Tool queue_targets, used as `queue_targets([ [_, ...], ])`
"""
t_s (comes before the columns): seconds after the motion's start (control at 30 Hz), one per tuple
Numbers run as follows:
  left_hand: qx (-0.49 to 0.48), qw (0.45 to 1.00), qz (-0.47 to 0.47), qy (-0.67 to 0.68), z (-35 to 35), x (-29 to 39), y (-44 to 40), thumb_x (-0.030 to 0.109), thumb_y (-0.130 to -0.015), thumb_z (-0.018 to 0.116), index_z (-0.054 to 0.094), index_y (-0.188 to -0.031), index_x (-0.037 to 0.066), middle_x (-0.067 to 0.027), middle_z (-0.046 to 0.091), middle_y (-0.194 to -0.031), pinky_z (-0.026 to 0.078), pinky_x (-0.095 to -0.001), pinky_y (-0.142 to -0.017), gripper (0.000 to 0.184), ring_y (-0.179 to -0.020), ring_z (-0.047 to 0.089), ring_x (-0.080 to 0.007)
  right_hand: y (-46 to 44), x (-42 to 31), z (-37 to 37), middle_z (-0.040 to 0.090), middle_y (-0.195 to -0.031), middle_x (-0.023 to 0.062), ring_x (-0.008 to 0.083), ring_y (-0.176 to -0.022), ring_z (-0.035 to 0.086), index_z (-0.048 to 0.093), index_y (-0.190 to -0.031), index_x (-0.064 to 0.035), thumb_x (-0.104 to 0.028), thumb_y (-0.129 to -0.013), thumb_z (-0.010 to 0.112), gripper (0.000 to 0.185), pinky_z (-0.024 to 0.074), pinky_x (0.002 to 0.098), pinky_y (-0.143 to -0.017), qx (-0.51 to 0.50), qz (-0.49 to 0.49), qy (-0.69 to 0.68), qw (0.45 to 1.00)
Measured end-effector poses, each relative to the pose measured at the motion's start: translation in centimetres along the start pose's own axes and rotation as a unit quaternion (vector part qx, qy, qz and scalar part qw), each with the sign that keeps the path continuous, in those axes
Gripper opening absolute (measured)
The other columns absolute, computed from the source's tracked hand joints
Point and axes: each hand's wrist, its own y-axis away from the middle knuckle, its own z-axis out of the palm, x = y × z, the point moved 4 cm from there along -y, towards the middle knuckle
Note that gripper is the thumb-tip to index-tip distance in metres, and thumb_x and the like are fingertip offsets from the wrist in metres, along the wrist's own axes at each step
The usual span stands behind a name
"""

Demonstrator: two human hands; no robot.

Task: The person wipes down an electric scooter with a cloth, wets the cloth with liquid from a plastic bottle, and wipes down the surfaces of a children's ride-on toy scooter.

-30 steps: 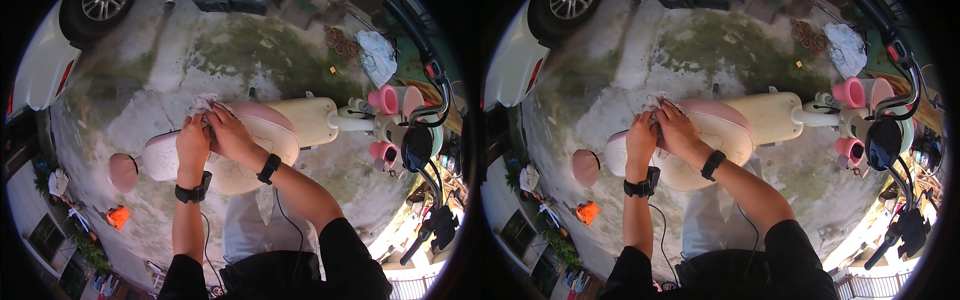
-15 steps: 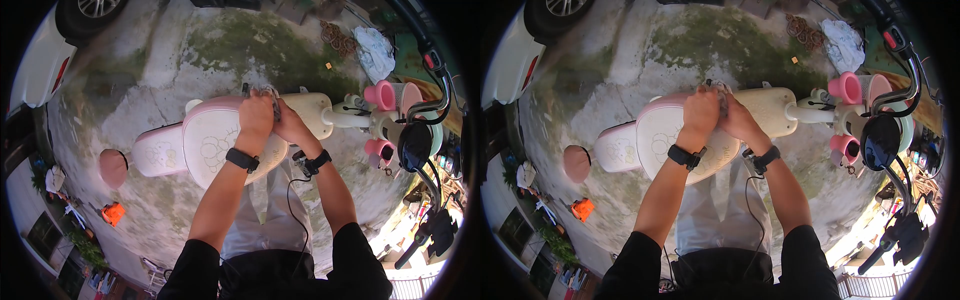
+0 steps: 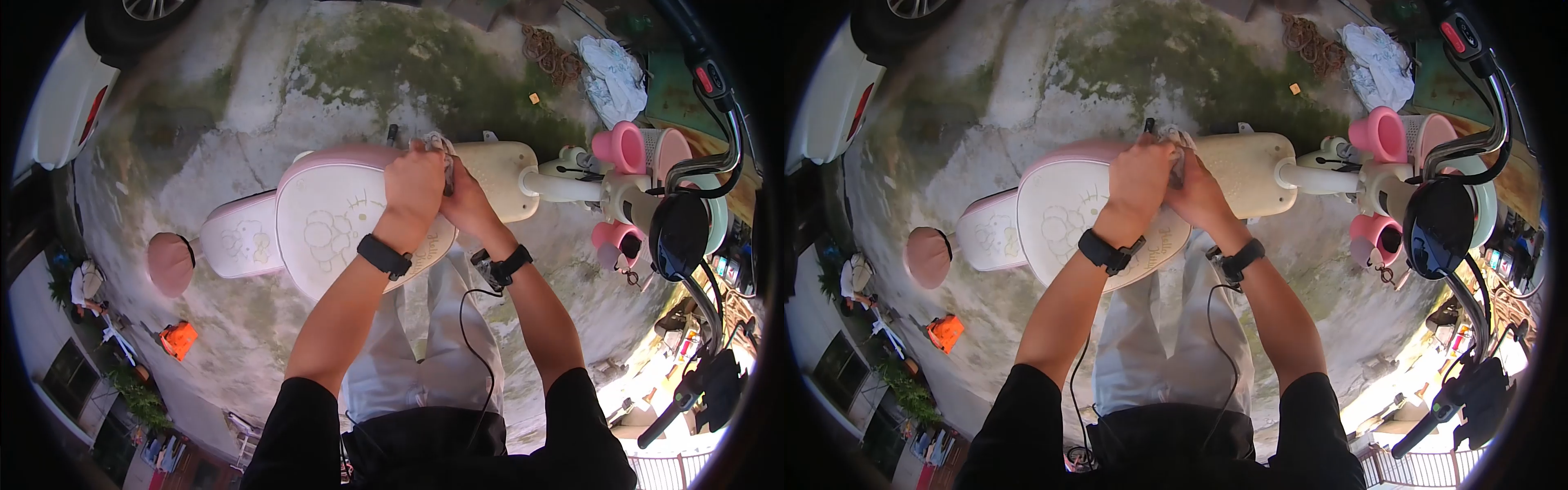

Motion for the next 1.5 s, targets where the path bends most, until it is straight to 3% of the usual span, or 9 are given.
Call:
queue_targets([
  [0.1, 0.026, 0.999, -0.027, 0.025, -3.3, -3.0, 0.5, 0.017, -0.091, 0.064, 0.072, -0.103, 0.011, -0.0156, 0.068, -0.099, 0.058, -0.0431, -0.072, 0.016, -0.085, 0.071, -0.0361, -1.9, -4.4, 1.2, 0.061, -0.125, 0.0256, 0.0430, -0.114, 0.061, 0.043, -0.136, -0.0009, -0.031, -0.083, 0.071, 0.066, 0.0511, 0.0486, -0.094, 0.004, -0.040, 0.059, 0.997],
  [0.27, 0.121, 0.992, -0.028, 0.035, -5.6, -7.5, 3.2, 0.013, -0.089, 0.066, 0.071, -0.113, 0.010, -0.0158, 0.068, -0.097, 0.056, -0.0456, -0.072, 0.024, -0.088, 0.068, -0.0375, -2.6, -8.6, 5.7, 0.055, -0.126, 0.0261, 0.0467, -0.123, 0.052, 0.047, -0.130, -0.0021, -0.023, -0.078, 0.070, 0.061, 0.0476, 0.0503, -0.098, 0.121, -0.128, 0.129, 0.976],
  [0.43, 0.114, 0.990, -0.059, 0.048, -7.1, -11.7, 7.7, 0.008, -0.094, 0.060, 0.066, -0.110, 0.005, -0.0204, 0.066, -0.099, 0.051, -0.0504, -0.073, 0.017, -0.088, 0.064, -0.0440, -0.1, -12.6, 9.6, 0.046, -0.137, 0.0237, 0.0479, -0.136, 0.037, 0.050, -0.133, -0.0006, -0.029, -0.071, 0.078, 0.074, 0.0451, 0.0515, -0.100, 0.124, -0.211, 0.204, 0.948],
  [0.8, 0.036, 0.964, -0.201, 0.172, -2.3, -11.8, 23.5, 0.012, -0.089, 0.066, 0.058, -0.118, 0.005, -0.0243, 0.065, -0.106, 0.050, -0.0521, -0.074, 0.030, -0.093, 0.063, -0.0479, 11.7, -9.0, 13.9, 0.042, -0.152, 0.0142, 0.0360, -0.143, 0.033, 0.055, -0.132, -0.0045, -0.042, -0.072, 0.079, 0.075, 0.0370, 0.0456, -0.111, -0.041, -0.344, 0.222, 0.911],
  [0.9, 0.071, 0.964, -0.200, 0.161, -0.7, -8.4, 24.2, 0.012, -0.088, 0.069, 0.058, -0.115, 0.006, -0.0200, 0.066, -0.104, 0.051, -0.0500, -0.072, 0.030, -0.090, 0.064, -0.0449, 13.1, -6.4, 12.2, 0.043, -0.153, 0.0108, 0.0288, -0.142, 0.038, 0.055, -0.133, -0.0083, -0.042, -0.071, 0.081, 0.075, 0.0341, 0.0422, -0.114, -0.053, -0.350, 0.194, 0.915],
  [1.03, 0.122, 0.970, -0.159, 0.140, 1.2, -4.9, 22.3, 0.011, -0.088, 0.068, 0.058, -0.116, 0.005, -0.0192, 0.068, -0.102, 0.053, -0.0458, -0.071, 0.030, -0.087, 0.066, -0.0433, 12.5, -3.5, 8.7, 0.044, -0.153, 0.0053, 0.0212, -0.137, 0.044, 0.048, -0.147, -0.0162, -0.041, -0.066, 0.082, 0.091, 0.0416, 0.0380, -0.105, -0.047, -0.356, 0.162, 0.919],
  [1.27, 0.203, 0.959, -0.109, 0.166, 3.0, -0.9, 18.9, 0.007, -0.080, 0.077, 0.057, -0.119, 0.007, -0.0127, 0.064, -0.101, 0.053, -0.0440, -0.069, 0.045, -0.088, 0.066, -0.0367, 9.8, -1.4, 3.4, 0.045, -0.152, 0.0068, 0.0272, -0.140, 0.043, 0.049, -0.145, -0.0154, -0.040, -0.063, 0.087, 0.094, 0.0400, 0.0428, -0.110, -0.019, -0.411, 0.152, 0.899],
  [1.33, 0.211, 0.953, -0.096, 0.194, 3.2, 0.3, 18.0, 0.006, -0.082, 0.075, 0.058, -0.120, 0.006, -0.0156, 0.066, -0.102, 0.054, -0.0429, -0.072, 0.042, -0.087, 0.068, -0.0372, 9.1, 0.2, 2.8, 0.045, -0.151, 0.0110, 0.0324, -0.141, 0.041, 0.052, -0.143, -0.0143, -0.035, -0.064, 0.088, 0.090, 0.0389, 0.0463, -0.111, -0.004, -0.427, 0.130, 0.895],
  [1.5, 0.194, 0.956, -0.063, 0.209, 4.0, 1.5, 16.7, 0.010, -0.075, 0.079, 0.059, -0.121, 0.011, -0.0080, 0.060, -0.096, 0.053, -0.0397, -0.063, 0.050, -0.081, 0.065, -0.0292, 8.8, 3.9, 2.7, 0.043, -0.149, 0.0211, 0.0435, -0.140, 0.039, 0.052, -0.140, -0.0110, -0.027, -0.061, 0.090, 0.089, 0.0372, 0.0529, -0.112, 0.065, -0.393, 0.116, 0.910],
])
